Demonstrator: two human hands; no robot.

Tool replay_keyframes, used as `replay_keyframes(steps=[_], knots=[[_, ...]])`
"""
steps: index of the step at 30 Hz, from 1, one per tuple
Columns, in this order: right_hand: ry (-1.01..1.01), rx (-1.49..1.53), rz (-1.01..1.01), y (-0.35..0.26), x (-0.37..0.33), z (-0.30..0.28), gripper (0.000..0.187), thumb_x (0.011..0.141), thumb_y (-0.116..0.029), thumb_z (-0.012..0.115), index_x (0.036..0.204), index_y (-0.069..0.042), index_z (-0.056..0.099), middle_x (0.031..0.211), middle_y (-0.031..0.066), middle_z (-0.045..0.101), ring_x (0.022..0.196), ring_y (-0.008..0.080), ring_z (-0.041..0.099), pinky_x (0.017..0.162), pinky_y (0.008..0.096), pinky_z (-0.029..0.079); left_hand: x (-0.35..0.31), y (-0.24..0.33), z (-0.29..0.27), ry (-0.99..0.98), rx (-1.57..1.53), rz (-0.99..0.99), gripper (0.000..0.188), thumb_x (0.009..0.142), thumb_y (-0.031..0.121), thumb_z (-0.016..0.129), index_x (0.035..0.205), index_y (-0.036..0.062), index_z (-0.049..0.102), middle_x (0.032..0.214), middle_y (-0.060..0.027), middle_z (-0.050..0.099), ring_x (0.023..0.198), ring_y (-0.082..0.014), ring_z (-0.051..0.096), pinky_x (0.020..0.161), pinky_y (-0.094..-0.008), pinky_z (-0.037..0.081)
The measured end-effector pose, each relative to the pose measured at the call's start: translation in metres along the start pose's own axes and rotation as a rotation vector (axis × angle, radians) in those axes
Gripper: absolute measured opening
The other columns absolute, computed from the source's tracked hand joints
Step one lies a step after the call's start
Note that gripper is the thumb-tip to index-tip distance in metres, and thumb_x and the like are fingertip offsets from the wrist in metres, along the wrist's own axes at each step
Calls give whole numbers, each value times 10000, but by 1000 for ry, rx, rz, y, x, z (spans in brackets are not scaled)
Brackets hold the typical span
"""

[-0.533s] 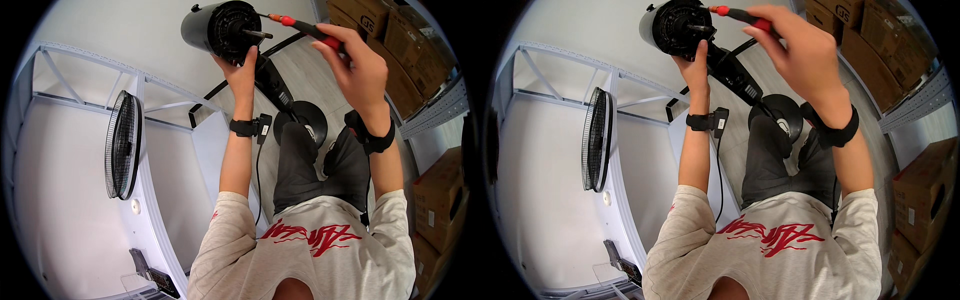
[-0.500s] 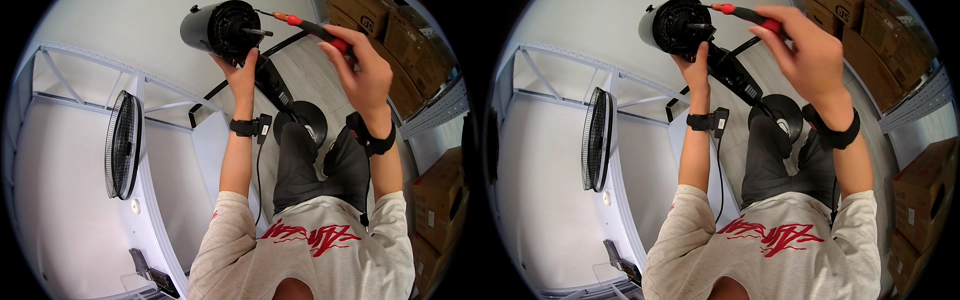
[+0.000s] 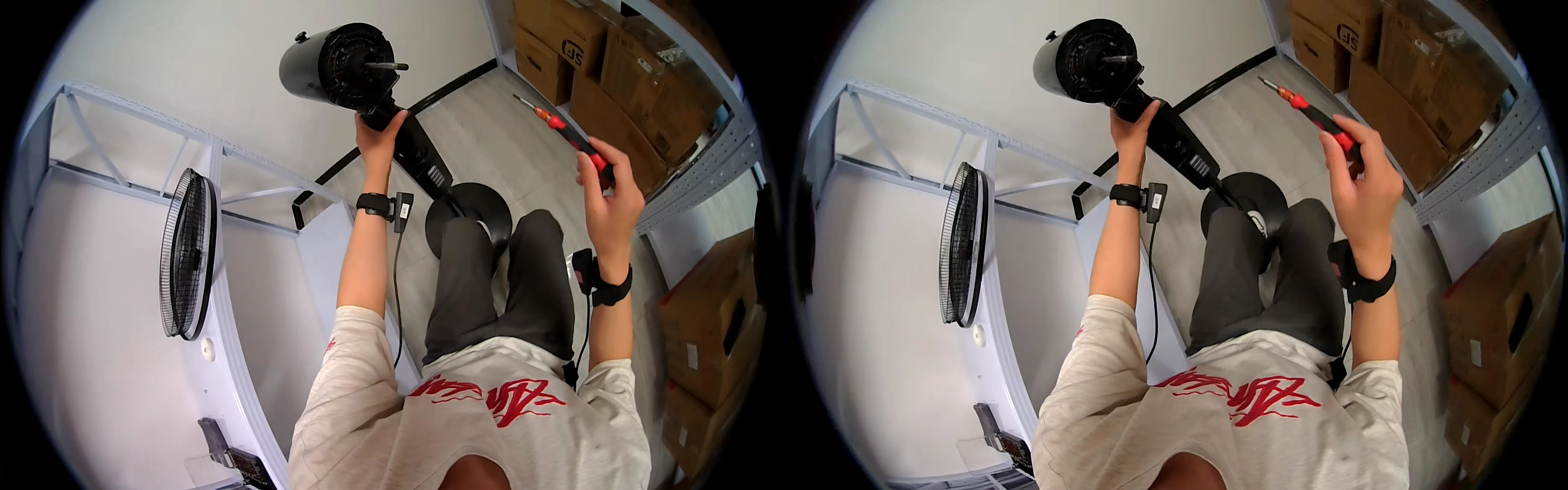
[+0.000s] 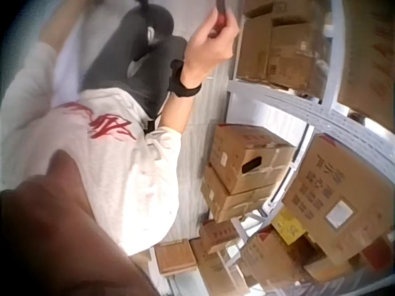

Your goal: The person uses a screwdriver to tighten screws on the back of a standing fan's motor housing. They then attach the front fan cage to the motor assembly and test the fan by turning it on.

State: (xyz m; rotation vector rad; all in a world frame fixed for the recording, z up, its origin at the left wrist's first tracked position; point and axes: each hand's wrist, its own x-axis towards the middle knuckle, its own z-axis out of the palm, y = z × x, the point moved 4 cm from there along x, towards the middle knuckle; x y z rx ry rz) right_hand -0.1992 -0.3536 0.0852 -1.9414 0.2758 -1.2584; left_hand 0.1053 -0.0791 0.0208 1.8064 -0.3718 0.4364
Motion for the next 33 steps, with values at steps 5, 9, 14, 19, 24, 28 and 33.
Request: replay_keyframes(steps=[5, 9, 14, 19, 24, 28, 33], knots=[[-31, -46, 34, 13, -10, -5, 217, 888, -103, 766, 1087, -49, 699, 740, 31, 639, 556, 75, 500, 513, 224, 388, 25, -10, 7, -164, -172, -74, 599, 743, 147, 899, 1233, 15, 580, 1148, -85, 662, 1060, -185, 622, 961, -328, 489], [-18, -69, 12, 24, -9, -11, 217, 888, -96, 763, 1089, -52, 694, 740, 36, 640, 571, 81, 516, 510, 234, 388, 51, -21, 9, -314, -249, -110, 565, 724, 143, 909, 1181, 28, 597, 1051, -42, 669, 969, -162, 630, 888, -314, 509], [-33, -51, 61, 35, -16, -20, 201, 906, -73, 734, 1094, -35, 676, 730, 48, 659, 570, 84, 549, 511, 230, 400, 59, -21, 1, -343, -292, -139, 497, 744, 131, 893, 1143, 18, 621, 1028, -41, 678, 940, -153, 642, 859, -310, 520], [-92, 0, 139, 38, -23, -13, 204, 930, -77, 703, 1120, -16, 657, 742, 55, 681, 630, 96, 655, 543, 226, 467, 55, -32, -12, -407, -268, -200, 424, 778, 124, 868, 1128, 37, 645, 1032, -26, 693, 955, -143, 650, 866, -319, 509], [-202, 112, 105, 9, -29, 12, 215, 940, -83, 682, 1148, -33, 662, 767, 71, 691, 645, 132, 676, 581, 264, 511, 48, -20, -8, -331, -142, -216, 490, 789, 211, 863, 1166, 18, 618, 1088, -76, 692, 1005, -175, 649, 887, -336, 511], [-421, 150, -86, -15, -32, 56, 229, 957, -51, 651, 1180, 0, 654, 814, 98, 691, 704, 156, 696, 622, 262, 530, 34, -16, -15, -93, 152, -86, 599, 830, 136, 762, 1342, -18, 491, 1243, -184, 632, 1176, -296, 606, 1013, -391, 466], [-486, 247, -212, -43, -23, 124, 267, 918, -43, 692, 1183, -16, 681, 816, 128, 672, 630, 210, 605, 596, 301, 484, -18, 38, -72, 212, 407, 413, 668, 706, -96, 491, 1369, -13, 487, 1373, -240, 520, 1341, -400, 448, 1147, -469, 329]])
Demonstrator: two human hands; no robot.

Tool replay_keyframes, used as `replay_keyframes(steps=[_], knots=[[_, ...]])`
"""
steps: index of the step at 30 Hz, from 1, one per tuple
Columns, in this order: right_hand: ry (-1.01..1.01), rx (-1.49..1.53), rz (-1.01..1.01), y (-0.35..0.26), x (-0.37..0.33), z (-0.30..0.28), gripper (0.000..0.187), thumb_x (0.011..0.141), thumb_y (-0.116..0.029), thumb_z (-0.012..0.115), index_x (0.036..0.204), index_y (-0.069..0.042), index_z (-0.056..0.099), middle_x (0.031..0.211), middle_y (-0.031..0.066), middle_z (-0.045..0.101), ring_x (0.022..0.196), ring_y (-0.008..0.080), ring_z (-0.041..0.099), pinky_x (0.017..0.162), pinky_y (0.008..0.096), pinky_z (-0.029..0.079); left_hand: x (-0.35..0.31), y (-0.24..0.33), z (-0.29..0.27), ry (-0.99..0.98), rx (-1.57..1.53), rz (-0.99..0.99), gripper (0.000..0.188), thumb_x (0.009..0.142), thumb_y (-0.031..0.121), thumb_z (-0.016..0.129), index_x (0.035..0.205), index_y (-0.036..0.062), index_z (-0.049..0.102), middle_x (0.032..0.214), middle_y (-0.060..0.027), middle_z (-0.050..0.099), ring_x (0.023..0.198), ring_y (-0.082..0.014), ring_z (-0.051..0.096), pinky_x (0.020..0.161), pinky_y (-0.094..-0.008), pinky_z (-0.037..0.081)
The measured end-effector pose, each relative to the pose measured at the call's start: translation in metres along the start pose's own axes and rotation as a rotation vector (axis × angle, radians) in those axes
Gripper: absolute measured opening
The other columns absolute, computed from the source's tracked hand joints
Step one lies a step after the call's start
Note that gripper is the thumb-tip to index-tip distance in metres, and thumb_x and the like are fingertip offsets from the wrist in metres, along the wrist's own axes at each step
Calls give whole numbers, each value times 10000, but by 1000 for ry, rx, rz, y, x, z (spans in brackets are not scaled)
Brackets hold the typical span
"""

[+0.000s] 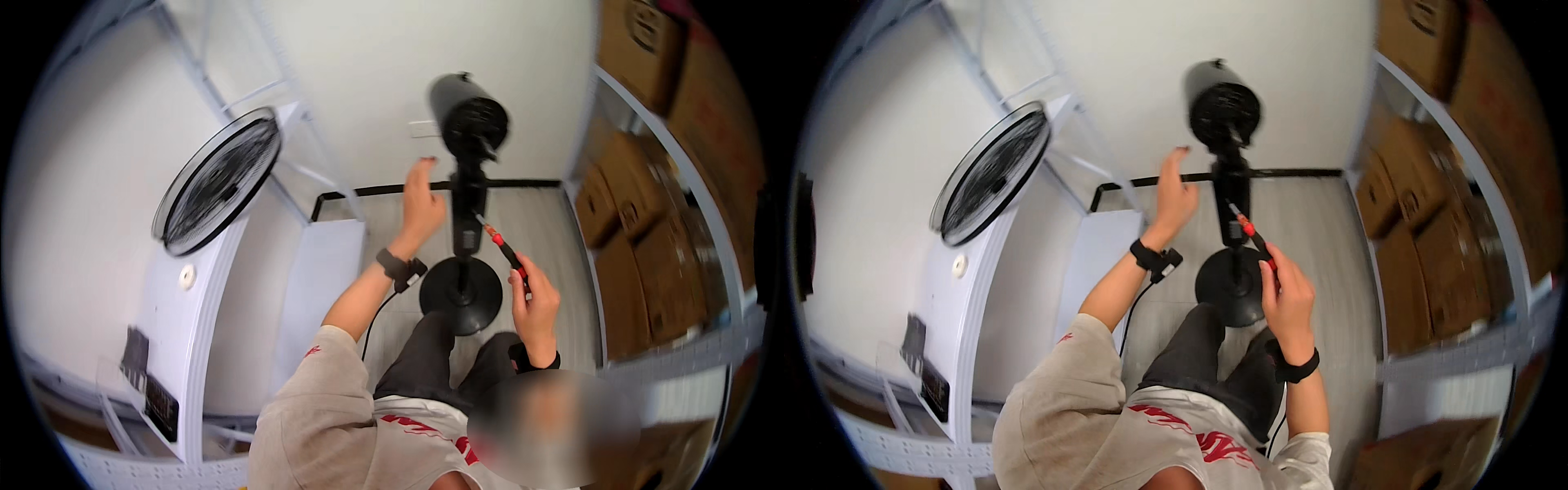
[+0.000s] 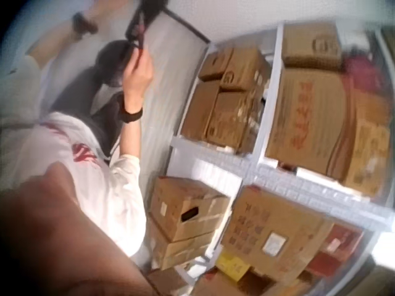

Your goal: The person uses a screwdriver to tighten screws on the back of a standing fan's motor housing. They then attach the front fan cage to the motor assembly and test the fan by turning it on.

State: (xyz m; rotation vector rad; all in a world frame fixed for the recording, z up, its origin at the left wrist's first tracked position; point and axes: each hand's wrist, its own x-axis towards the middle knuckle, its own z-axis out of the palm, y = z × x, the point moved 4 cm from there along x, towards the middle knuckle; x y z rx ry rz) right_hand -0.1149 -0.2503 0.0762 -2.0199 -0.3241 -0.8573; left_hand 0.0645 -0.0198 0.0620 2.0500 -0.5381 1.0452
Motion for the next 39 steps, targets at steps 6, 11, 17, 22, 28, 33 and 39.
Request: replay_keyframes(steps=[6, 11, 17, 22, 28, 33, 39], knots=[[-177, 150, -103, -14, 50, 96, 298, 928, -34, 674, 1226, -19, 670, 877, 142, 686, 704, 228, 656, 664, 327, 522, 1, 55, -80, -576, 160, 449, 646, 759, 3, 587, 1398, 73, 531, 1415, -85, 550, 1422, -299, 407, 1220, -554, 232], [-406, 310, -96, -65, 75, 145, 307, 974, -62, 634, 1279, -34, 650, 944, 117, 717, 759, 153, 682, 663, 285, 528, 12, 41, -152, -498, 435, 279, 435, 810, 46, 626, 1244, 65, 632, 1165, -76, 641, 1222, -270, 559, 1161, -497, 363], [-567, 525, 17, -164, 120, 170, 334, 963, -93, 653, 1288, -20, 634, 1056, 139, 719, 882, 183, 701, 766, 297, 546, 46, 67, -263, -405, 622, 119, 189, 809, 112, 602, 986, 57, 638, 951, -65, 625, 966, -264, 604, 980, -427, 450], [-723, 801, 307, -195, 134, 230, 329, 1007, -197, 620, 1283, -18, 630, 1115, 117, 717, 951, 173, 708, 799, 286, 558, 38, 76, -381, -312, 834, -254, 131, 846, 92, 579, 959, 64, 638, 929, -90, 619, 892, -292, 605, 807, -423, 459], [-971, 790, 506, -218, 129, 291, 361, 1041, -276, 574, 1279, -7, 617, 1160, 112, 703, 1013, 181, 692, 793, 292, 555, -38, 63, -505, -93, 1093, -859, 136, 875, 136, 674, 986, 58, 662, 971, -142, 607, 855, -356, 639, 728, -473, 520], [-969, 777, 515, -237, 132, 340, 360, 1013, -244, 610, 1268, 9, 623, 1056, 107, 721, 925, 165, 713, 735, 293, 585, -99, 32, -568, -89, 1126, -1283, 188, 859, 213, 727, 963, 60, 694, 999, -148, 622, 881, -367, 659, 754, -478, 538], [-881, 716, 584, -249, 161, 389, 633, 983, -327, 653, 1431, 53, 416, 1053, 153, 716, 875, 179, 716, 682, 295, 583, -130, -6, -593, -177, 1091, -1497, 268, 799, 273, 771, 931, 49, 705, 948, -168, 691, 900, -375, 678, 770, -480, 547]])
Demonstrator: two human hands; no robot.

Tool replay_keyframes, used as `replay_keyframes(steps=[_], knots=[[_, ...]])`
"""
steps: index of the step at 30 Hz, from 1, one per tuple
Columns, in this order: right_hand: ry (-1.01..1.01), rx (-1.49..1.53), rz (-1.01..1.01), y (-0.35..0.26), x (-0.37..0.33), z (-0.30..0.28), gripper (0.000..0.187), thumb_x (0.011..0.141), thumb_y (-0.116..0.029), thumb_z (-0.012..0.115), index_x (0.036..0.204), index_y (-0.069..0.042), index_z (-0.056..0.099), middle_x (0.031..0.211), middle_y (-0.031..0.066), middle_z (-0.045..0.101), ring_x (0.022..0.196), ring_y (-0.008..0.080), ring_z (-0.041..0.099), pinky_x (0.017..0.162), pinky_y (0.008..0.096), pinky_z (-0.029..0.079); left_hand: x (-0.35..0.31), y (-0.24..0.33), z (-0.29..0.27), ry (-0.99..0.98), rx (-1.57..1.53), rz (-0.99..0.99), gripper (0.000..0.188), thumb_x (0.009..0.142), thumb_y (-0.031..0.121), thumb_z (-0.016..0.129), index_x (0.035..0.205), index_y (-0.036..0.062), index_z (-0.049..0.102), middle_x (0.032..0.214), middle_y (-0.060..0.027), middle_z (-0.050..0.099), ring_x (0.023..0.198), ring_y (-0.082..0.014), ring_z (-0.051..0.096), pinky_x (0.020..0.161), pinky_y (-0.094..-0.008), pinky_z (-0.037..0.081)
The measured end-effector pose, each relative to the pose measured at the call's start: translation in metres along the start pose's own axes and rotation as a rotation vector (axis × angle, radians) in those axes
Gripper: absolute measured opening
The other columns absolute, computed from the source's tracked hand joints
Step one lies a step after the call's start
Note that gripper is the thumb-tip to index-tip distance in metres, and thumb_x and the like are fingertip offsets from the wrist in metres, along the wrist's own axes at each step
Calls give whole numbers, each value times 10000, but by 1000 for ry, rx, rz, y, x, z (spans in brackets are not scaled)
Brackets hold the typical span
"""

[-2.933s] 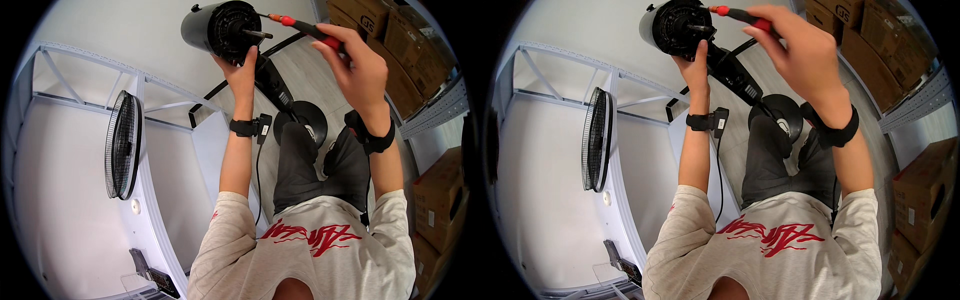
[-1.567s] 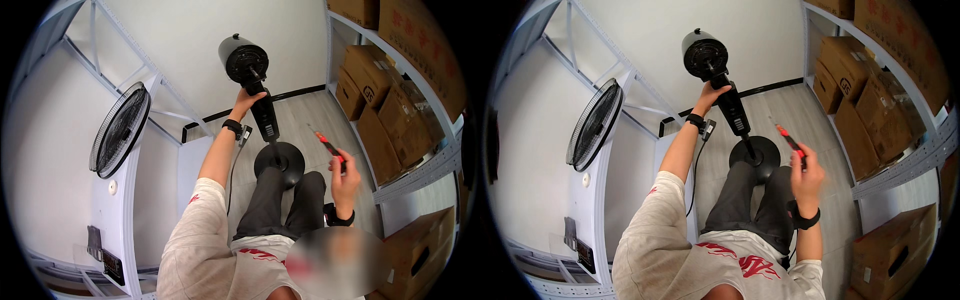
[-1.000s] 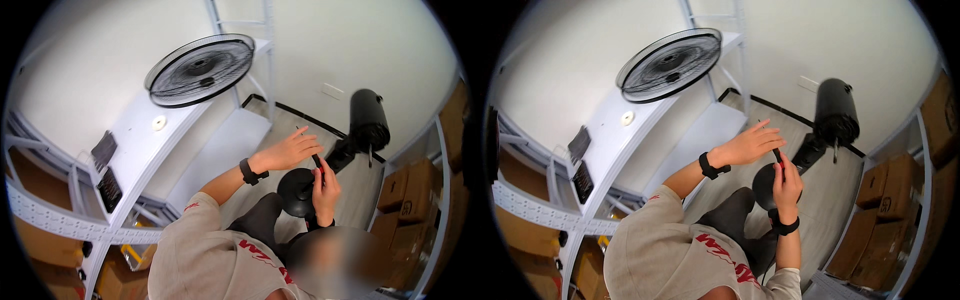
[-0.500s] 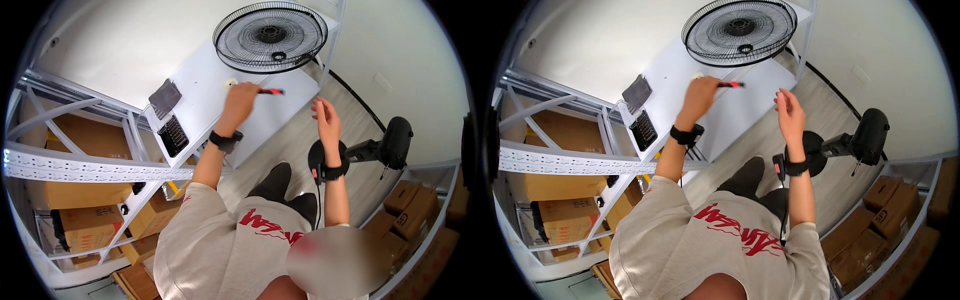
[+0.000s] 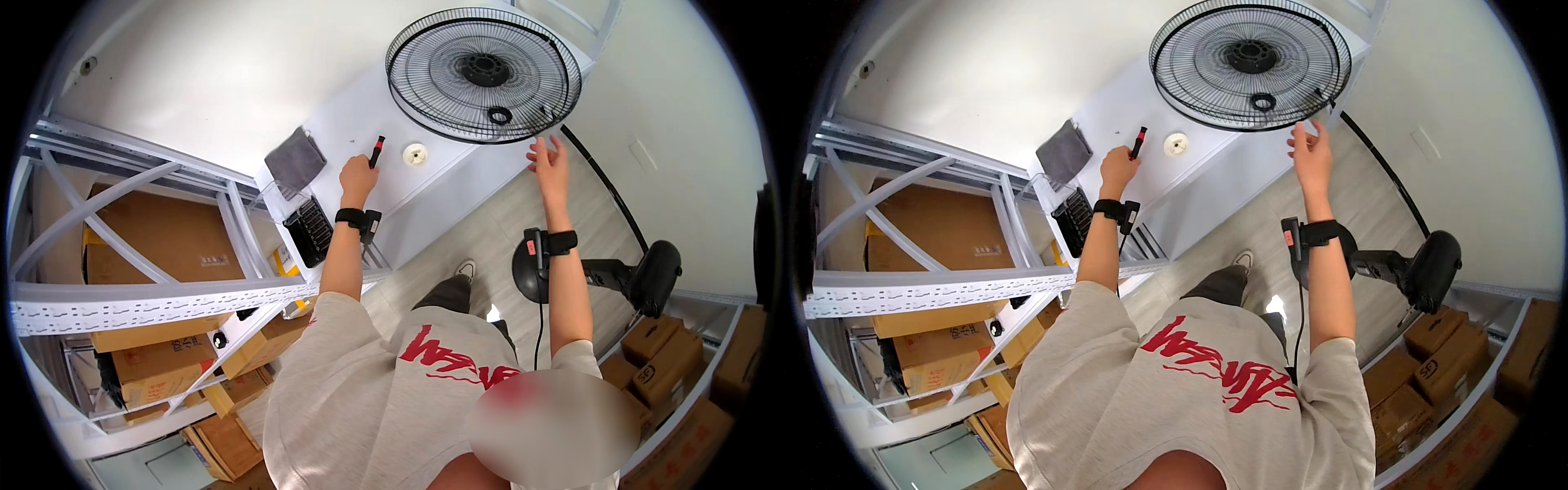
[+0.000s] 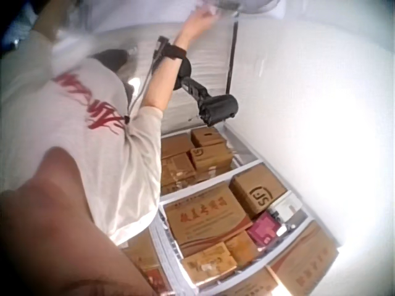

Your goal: The person uses a screwdriver to tighten screws on the back of a standing fan's motor housing. They then attach the front fan cage to the motor assembly and test the fan by turning it on.

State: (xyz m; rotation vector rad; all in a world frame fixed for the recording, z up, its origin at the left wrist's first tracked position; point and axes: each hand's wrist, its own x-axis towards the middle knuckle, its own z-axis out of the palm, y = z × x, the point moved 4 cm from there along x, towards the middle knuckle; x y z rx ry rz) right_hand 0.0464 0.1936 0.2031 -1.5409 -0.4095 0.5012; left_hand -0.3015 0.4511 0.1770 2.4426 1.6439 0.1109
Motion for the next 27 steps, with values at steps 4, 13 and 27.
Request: replay_keyframes(steps=[4, 13, 27], knots=[[43, -15, 72, -7, 24, 4, 818, 966, -397, 665, 1498, 70, 256, 1022, 187, 715, 838, 198, 722, 645, 301, 583, 11, 0, 2, -27, -15, -10, 338, 790, 223, 785, 980, -5, 625, 936, -211, 684, 905, -403, 682, 776, -490, 559], [7, 33, 211, 0, 40, 19, 867, 967, -394, 664, 1533, 57, 185, 950, 161, 731, 777, 193, 724, 615, 287, 577, 24, 25, -11, 40, 63, 70, 378, 794, 181, 767, 1040, -23, 565, 1063, -234, 635, 968, -425, 655, 806, -493, 557], [93, -35, 242, -13, 53, 26, 675, 895, -170, 719, 1409, 28, 329, 879, 152, 723, 724, 183, 719, 595, 271, 575, 100, 113, -10, -136, -961, -51, 716, 931, 446, 679, 1312, -120, 465, 957, -120, 664, 743, -162, 666, 582, -292, 541]])
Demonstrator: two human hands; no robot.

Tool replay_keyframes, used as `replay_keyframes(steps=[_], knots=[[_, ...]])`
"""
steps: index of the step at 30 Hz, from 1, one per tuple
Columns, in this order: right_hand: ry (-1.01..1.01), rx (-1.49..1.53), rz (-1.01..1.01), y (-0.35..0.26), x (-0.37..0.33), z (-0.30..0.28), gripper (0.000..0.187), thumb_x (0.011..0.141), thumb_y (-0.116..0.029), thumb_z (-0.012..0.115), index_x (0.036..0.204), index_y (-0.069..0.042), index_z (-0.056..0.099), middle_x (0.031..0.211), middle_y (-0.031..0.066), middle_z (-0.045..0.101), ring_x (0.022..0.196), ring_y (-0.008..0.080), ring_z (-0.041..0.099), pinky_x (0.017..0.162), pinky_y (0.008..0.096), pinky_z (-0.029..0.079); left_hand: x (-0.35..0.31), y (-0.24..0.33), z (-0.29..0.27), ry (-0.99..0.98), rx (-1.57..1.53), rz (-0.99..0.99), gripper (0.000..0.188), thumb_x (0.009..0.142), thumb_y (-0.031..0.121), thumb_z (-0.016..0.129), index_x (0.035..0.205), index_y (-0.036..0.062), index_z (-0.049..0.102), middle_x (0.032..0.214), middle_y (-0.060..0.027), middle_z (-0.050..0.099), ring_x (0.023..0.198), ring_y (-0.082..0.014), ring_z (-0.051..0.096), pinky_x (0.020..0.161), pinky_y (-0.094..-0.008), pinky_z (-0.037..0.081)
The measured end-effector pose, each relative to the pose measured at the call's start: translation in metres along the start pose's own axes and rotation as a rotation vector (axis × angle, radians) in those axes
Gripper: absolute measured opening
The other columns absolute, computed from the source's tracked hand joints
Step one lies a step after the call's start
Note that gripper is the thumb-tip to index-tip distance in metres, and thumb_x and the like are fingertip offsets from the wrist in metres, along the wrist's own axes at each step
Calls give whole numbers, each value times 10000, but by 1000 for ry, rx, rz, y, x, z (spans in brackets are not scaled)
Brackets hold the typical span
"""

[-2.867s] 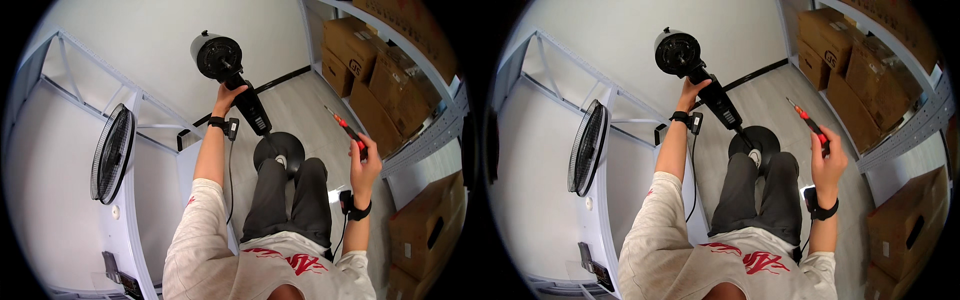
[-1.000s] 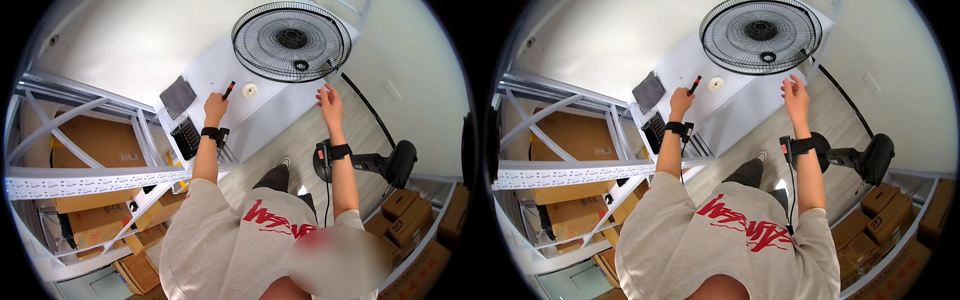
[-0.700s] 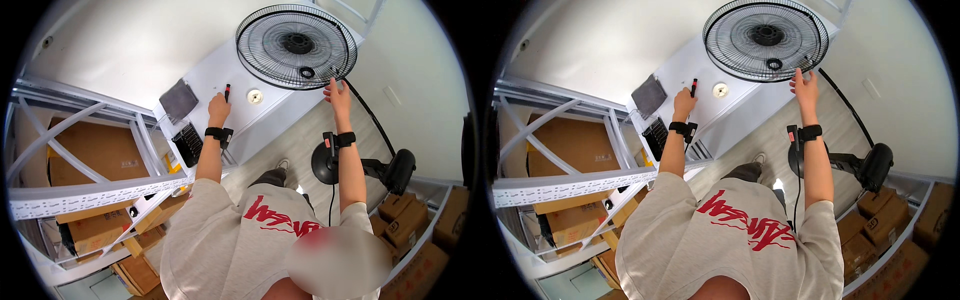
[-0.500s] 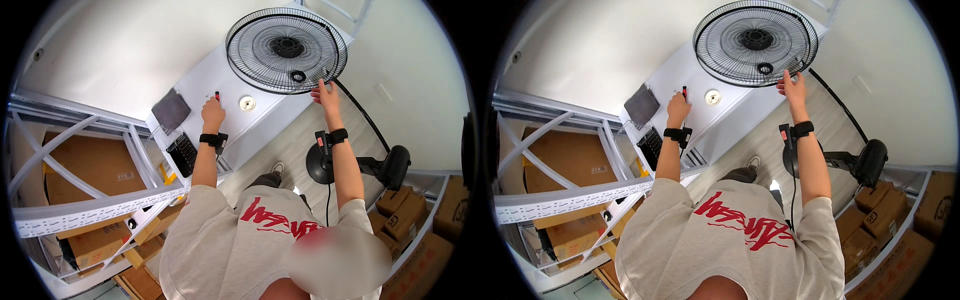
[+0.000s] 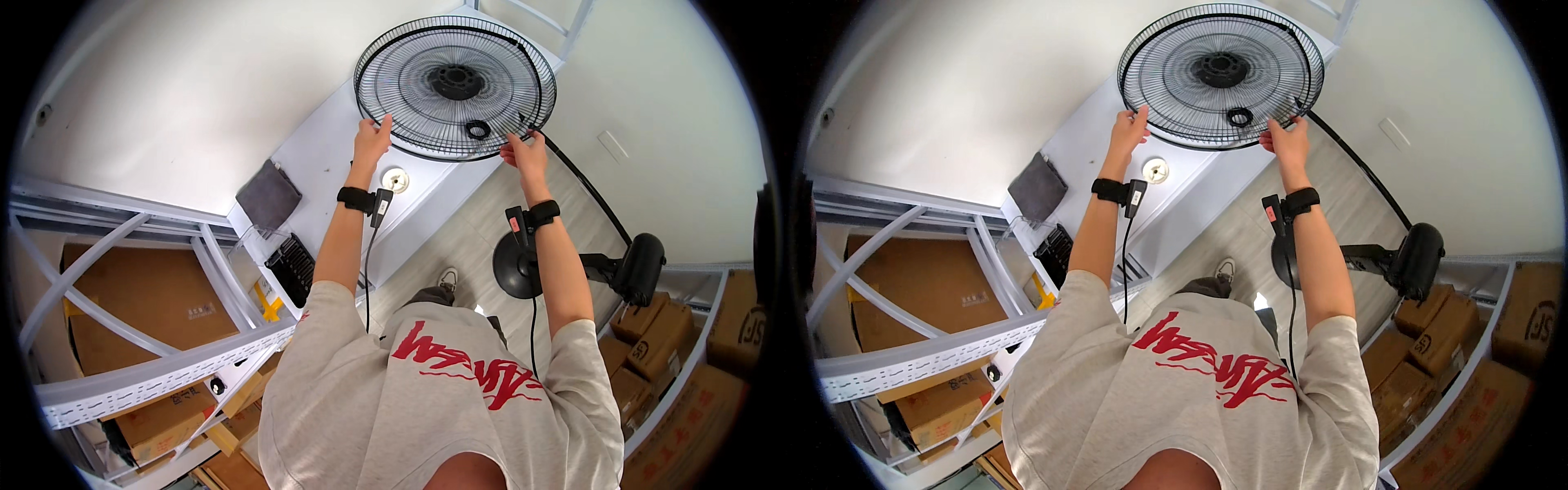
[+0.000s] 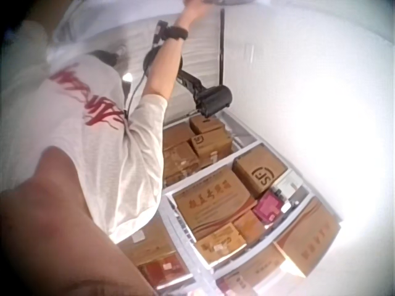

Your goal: The person uses a screwdriver to tighten screws on the back of a standing fan's motor housing. They then attach the front fan cage to the motor assembly and test the fan by turning it on.

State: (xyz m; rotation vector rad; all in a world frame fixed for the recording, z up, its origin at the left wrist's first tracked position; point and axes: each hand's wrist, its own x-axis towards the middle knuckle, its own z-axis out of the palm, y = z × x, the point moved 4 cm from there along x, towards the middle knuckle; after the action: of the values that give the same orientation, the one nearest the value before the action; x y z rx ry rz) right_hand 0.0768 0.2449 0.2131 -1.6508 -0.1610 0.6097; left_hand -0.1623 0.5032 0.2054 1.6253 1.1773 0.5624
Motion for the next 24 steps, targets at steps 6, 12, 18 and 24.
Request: replay_keyframes(steps=[6, 12, 18, 24], knots=[[-6, 166, -17, -16, -12, 1, 617, 860, -116, 690, 1361, -4, 348, 836, 172, 691, 679, 225, 721, 601, 317, 615, 14, 3, 5, 131, -10, 34, 656, 836, 255, 721, 1269, -158, 453, 861, -166, 685, 612, -190, 674, 524, -306, 521], [-14, 144, 7, -32, -9, -1, 665, 864, -117, 706, 1382, -17, 301, 974, 194, 651, 805, 252, 708, 734, 337, 620, 24, 18, 4, 131, -261, -37, 660, 766, 92, 712, 1298, -176, 430, 907, -193, 677, 613, -198, 675, 467, -296, 502], [23, 427, -153, -36, -1, 2, 567, 842, -34, 662, 1317, -15, 352, 1019, 156, 637, 797, 193, 667, 764, 321, 595, 38, 13, -1, 202, -38, 139, 237, 741, 115, 694, 872, -44, 576, 913, -173, 607, 661, -231, 632, 559, -347, 511], [18, 592, -348, -50, -36, -33, 488, 892, 53, 595, 1310, -35, 359, 1171, 224, 624, 972, 257, 679, 902, 362, 568, 3, 35, 14, 94, -647, 141, 553, 847, 107, 662, 1305, -74, 412, 1099, -212, 510, 864, -242, 655, 608, -317, 539]])
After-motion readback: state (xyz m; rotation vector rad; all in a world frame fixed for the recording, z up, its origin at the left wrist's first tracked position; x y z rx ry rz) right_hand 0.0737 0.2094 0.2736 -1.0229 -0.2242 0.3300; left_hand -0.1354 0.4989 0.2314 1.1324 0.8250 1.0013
